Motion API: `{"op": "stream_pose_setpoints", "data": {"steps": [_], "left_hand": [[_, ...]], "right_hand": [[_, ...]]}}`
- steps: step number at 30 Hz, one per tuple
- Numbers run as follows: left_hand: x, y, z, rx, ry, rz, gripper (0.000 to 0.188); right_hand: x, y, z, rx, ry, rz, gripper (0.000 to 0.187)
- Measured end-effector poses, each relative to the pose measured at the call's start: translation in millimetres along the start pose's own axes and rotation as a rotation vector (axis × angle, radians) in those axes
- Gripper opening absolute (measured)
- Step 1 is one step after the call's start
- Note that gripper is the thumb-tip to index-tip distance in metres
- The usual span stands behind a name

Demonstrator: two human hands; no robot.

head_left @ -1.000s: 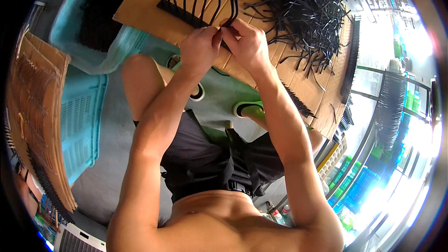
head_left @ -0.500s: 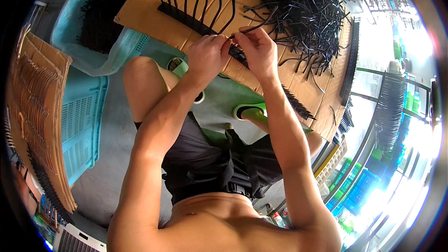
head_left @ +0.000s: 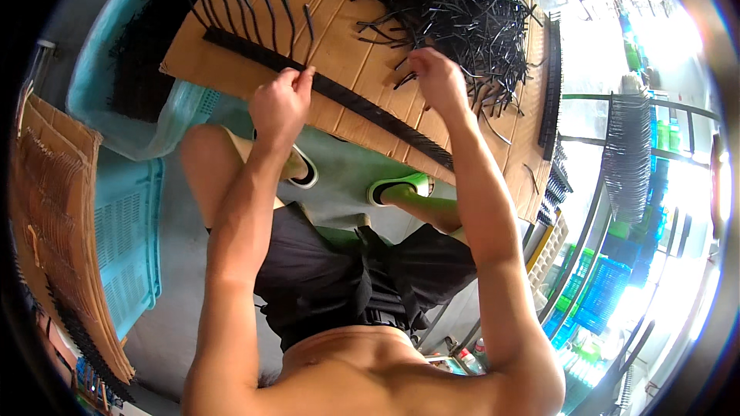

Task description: The person inserts black bristle-like pieces into a long black broom head by hand, one at a time, while seated at a workbench. Completed broom heads are placed on a nearby rack.

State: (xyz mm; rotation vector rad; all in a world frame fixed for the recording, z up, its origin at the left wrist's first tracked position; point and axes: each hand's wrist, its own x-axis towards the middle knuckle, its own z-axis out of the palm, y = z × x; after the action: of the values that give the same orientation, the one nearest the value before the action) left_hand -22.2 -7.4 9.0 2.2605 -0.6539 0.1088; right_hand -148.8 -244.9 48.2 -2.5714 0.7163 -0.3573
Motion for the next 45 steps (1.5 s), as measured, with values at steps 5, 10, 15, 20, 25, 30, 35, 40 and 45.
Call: {"op": "stream_pose_setpoints", "data": {"steps": [5,10,15,20,25,30,35,40,45], "left_hand": [[-10,7,7,-0.216,0.05,0.107,0.012],[-6,1,8,-0.209,0.03,0.111,0.021],[-6,2,6,-0.188,0.014,0.073,0.019],[-3,5,7,-0.205,-0.017,0.055,0.018],[-3,2,10,-0.188,0.019,0.025,0.016],[-3,4,9,-0.239,0.056,0.005,0.016],[-3,7,9,-0.281,0.041,0.047,0.017],[-3,1,7,-0.189,0.018,0.006,0.018],[-3,3,8,-0.259,-0.001,0.042,0.018]], "right_hand": [[28,35,4,-0.041,0.106,0.08,0.026],[43,16,7,-0.033,-0.093,0.175,0.045],[48,15,-18,-0.255,-0.292,-0.01,0.031],[57,18,-6,-0.604,-0.206,-0.234,0.022],[57,7,-14,-0.514,-0.198,-0.276,0.015],[52,-9,-4,0.003,-0.229,-0.289,0.018],[51,-20,18,-0.053,-0.162,-0.133,0.024],[58,-54,-1,-0.046,-0.48,-0.035,0.026],[43,-35,32,-0.282,-0.416,-0.464,0.019]]}}
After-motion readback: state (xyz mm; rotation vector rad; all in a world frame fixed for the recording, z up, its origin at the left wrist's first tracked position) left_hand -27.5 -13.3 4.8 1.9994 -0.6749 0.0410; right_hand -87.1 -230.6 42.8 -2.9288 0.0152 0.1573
